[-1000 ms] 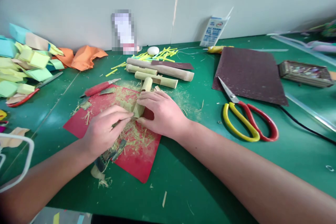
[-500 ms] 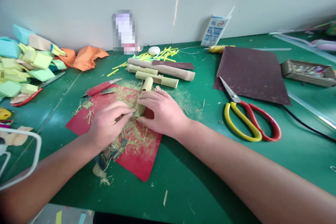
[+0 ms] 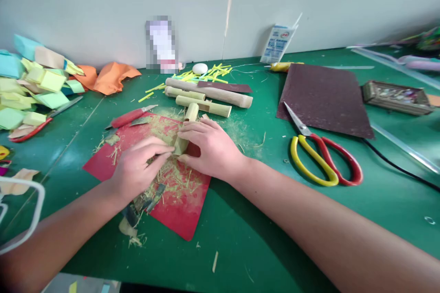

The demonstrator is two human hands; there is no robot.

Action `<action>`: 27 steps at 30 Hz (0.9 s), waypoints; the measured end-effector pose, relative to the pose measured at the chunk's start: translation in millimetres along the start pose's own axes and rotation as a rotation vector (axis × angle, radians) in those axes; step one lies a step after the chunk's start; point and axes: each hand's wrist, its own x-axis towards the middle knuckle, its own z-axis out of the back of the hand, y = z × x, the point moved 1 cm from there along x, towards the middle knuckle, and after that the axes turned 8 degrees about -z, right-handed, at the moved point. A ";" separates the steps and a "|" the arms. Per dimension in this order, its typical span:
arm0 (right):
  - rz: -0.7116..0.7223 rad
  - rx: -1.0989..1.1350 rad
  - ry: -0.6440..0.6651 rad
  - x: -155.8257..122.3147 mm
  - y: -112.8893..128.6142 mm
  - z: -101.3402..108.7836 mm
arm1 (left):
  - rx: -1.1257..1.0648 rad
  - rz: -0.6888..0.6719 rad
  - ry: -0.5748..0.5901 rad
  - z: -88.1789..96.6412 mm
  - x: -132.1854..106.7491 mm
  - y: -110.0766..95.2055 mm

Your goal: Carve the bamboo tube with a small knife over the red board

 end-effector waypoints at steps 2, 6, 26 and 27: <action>0.000 0.000 -0.002 0.0 -0.3 -0.3 | 0.012 -0.010 0.002 0.1 -0.1 -0.3; -0.007 0.004 -0.004 -0.5 -1.0 -0.9 | -0.005 0.007 0.015 0.4 -0.5 -0.2; 0.007 0.003 0.005 0.2 -0.1 -1.3 | 0.042 -0.031 0.016 0.0 2.4 1.4; 0.009 0.003 0.004 0.4 0.2 -1.3 | 0.037 -0.031 0.016 -0.1 2.5 1.7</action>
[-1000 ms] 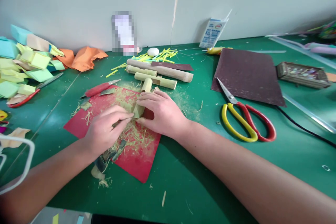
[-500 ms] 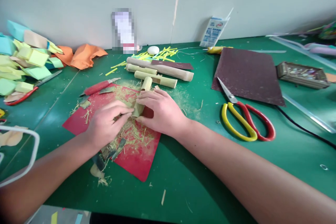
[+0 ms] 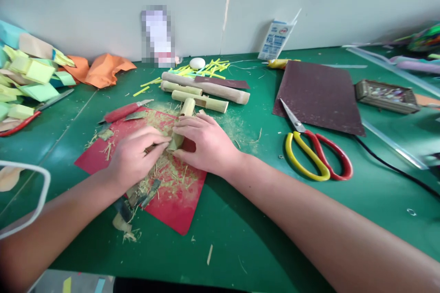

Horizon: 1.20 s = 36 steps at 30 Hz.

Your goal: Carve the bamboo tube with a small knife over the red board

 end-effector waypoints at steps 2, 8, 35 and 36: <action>-0.009 -0.001 -0.002 0.0 0.1 0.1 | -0.004 0.004 0.007 0.2 -0.8 -0.1; 0.006 0.002 -0.001 0.0 -0.8 -0.9 | -0.005 0.013 0.003 0.7 -0.7 2.8; -0.052 -0.048 0.043 -6.3 -2.9 4.4 | -0.013 -0.041 0.120 1.5 0.0 -4.1; -0.049 -0.052 0.043 -6.2 -2.7 4.1 | -0.005 -0.048 0.116 1.5 -0.1 -4.1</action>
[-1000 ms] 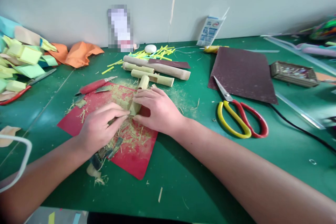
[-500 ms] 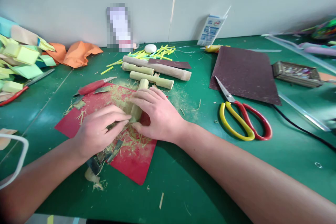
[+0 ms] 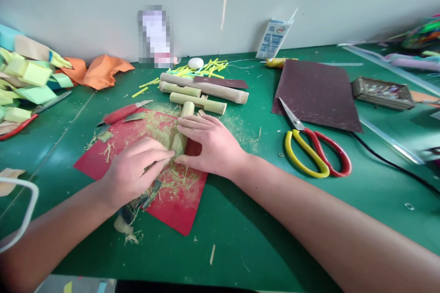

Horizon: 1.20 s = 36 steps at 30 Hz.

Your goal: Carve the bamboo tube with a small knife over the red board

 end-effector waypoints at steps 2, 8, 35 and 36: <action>0.003 -0.006 -0.001 0.5 1.0 -0.8 | -0.008 -0.014 -0.018 0.0 1.1 2.2; 0.003 0.016 -0.014 1.9 2.9 -2.3 | -0.031 -0.022 0.009 1.2 0.5 4.4; 0.000 0.034 -0.009 1.9 1.2 -2.8 | -0.012 -0.026 -0.049 -2.9 13.8 16.6; -0.007 0.028 -0.007 1.1 0.9 -2.2 | -0.025 -0.024 -0.043 -2.8 13.6 16.7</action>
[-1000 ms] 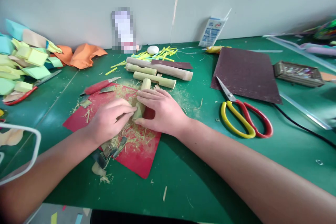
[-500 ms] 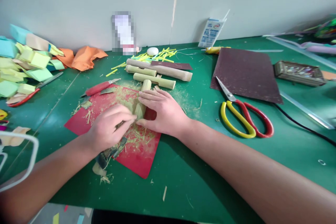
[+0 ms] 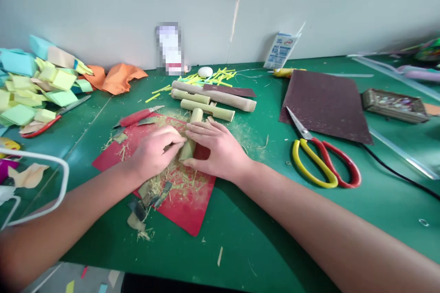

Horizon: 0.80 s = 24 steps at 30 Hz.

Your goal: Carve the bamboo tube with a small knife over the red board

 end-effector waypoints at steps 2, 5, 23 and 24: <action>-0.015 -0.019 0.009 -1.9 -0.9 1.6 | -0.023 -0.005 0.031 0.8 -3.2 -4.4; -0.028 -0.042 0.021 -3.0 -1.0 3.3 | -0.056 -0.016 0.063 1.9 -8.2 -11.3; -0.048 -0.052 0.054 2.3 3.2 3.3 | -0.053 0.045 0.059 4.0 -7.8 -6.9; -0.049 -0.054 0.058 2.2 3.1 3.3 | -0.065 0.059 0.084 4.6 -9.3 -8.5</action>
